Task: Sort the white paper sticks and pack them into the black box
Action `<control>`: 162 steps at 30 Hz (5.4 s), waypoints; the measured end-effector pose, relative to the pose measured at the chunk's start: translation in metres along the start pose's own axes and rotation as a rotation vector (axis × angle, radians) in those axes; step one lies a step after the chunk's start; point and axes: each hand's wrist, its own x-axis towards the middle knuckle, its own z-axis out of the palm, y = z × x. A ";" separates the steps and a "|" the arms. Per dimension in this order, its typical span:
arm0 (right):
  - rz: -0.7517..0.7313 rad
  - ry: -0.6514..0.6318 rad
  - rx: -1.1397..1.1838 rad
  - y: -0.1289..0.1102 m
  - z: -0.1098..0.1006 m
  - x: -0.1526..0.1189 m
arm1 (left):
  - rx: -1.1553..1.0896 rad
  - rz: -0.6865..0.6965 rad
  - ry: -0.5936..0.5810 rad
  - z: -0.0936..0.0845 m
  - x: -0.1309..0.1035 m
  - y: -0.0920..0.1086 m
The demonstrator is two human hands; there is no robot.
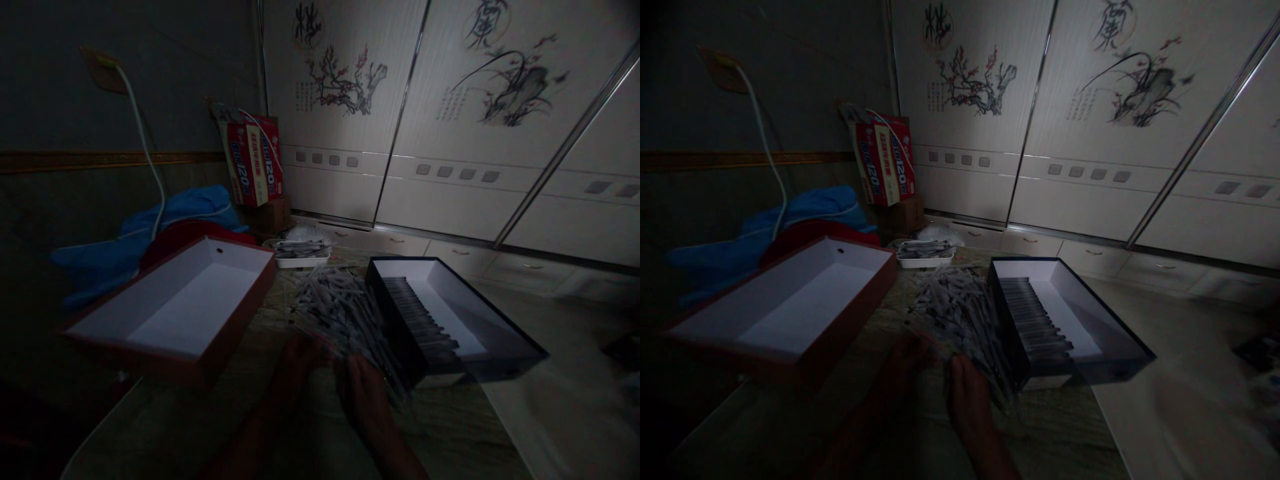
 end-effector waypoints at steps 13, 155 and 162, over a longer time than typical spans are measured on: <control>0.005 -0.012 -0.046 0.003 -0.001 0.001 | 0.029 0.016 0.006 0.000 0.000 0.002; 0.154 -0.094 0.157 -0.003 0.023 -0.010 | 0.052 0.143 0.019 0.007 -0.002 -0.003; 0.182 -0.124 0.218 -0.003 0.015 -0.001 | 0.001 0.111 0.021 0.007 -0.002 -0.003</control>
